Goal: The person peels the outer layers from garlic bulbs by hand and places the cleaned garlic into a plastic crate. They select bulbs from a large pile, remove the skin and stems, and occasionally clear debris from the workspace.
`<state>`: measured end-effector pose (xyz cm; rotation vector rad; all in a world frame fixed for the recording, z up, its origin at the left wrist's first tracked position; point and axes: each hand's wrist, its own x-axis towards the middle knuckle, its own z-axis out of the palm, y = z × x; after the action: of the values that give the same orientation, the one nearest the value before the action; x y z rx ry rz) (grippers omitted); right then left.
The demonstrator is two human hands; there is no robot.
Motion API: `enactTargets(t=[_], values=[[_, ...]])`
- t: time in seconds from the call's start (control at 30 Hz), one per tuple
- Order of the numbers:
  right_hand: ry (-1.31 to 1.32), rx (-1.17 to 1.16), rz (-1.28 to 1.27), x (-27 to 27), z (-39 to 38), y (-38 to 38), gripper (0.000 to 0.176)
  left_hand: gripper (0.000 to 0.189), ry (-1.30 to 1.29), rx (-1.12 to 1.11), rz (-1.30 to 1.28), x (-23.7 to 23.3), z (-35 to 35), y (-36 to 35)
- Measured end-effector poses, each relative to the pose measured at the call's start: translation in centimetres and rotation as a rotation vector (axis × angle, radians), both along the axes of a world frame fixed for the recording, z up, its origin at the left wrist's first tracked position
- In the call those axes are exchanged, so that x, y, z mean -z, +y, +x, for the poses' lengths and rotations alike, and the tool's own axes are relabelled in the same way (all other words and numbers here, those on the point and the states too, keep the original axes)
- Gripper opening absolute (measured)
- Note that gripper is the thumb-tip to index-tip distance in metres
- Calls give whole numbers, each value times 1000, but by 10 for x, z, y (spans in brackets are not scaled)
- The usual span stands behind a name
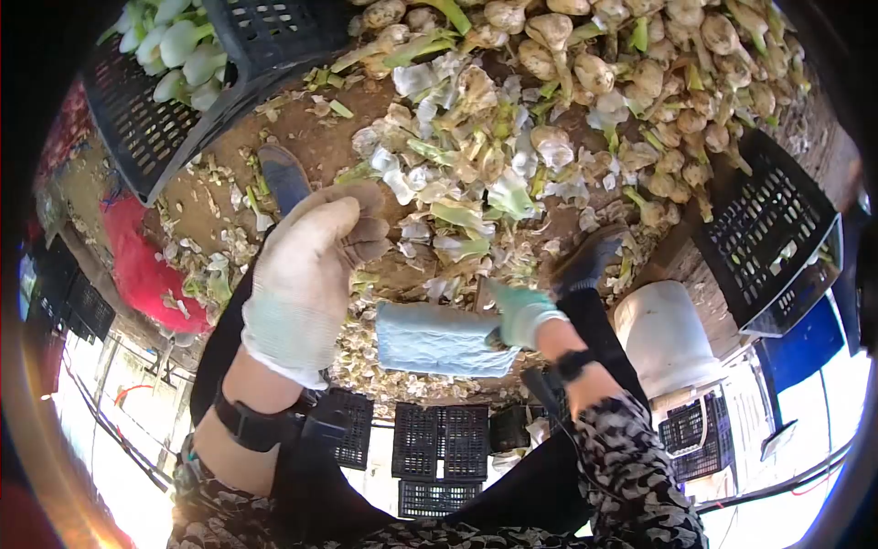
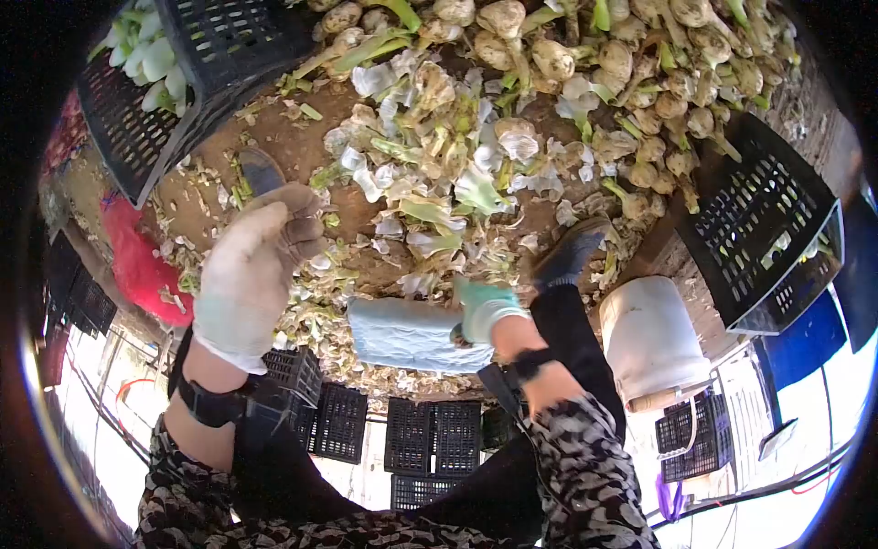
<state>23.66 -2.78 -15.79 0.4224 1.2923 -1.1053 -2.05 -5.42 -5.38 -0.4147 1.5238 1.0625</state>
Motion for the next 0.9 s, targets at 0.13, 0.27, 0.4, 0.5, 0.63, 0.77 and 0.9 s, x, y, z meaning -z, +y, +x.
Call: enactTargets(t=[0.13,0.27,0.4,0.5,0.63,0.77,0.9], values=[[-3,-37,-5,22,3,-70,64,32,-30,-118,-70,2,15,-20],[55,-172,-126,-27,13,-122,32,30,49,-99,-104,13,19,-42],[-117,37,-186,-77,9,-119,41,26,122,-211,-154,19,6,-60],[-216,214,-154,-97,20,-94,45,29,287,-10,-170,7,2,-49],[-274,767,34,-144,41,-72,47,57,787,1298,158,-14,37,-31],[87,809,372,-189,34,-16,40,68,547,940,554,-90,39,25],[916,960,606,-212,27,39,41,55,971,1213,431,-181,27,54]])
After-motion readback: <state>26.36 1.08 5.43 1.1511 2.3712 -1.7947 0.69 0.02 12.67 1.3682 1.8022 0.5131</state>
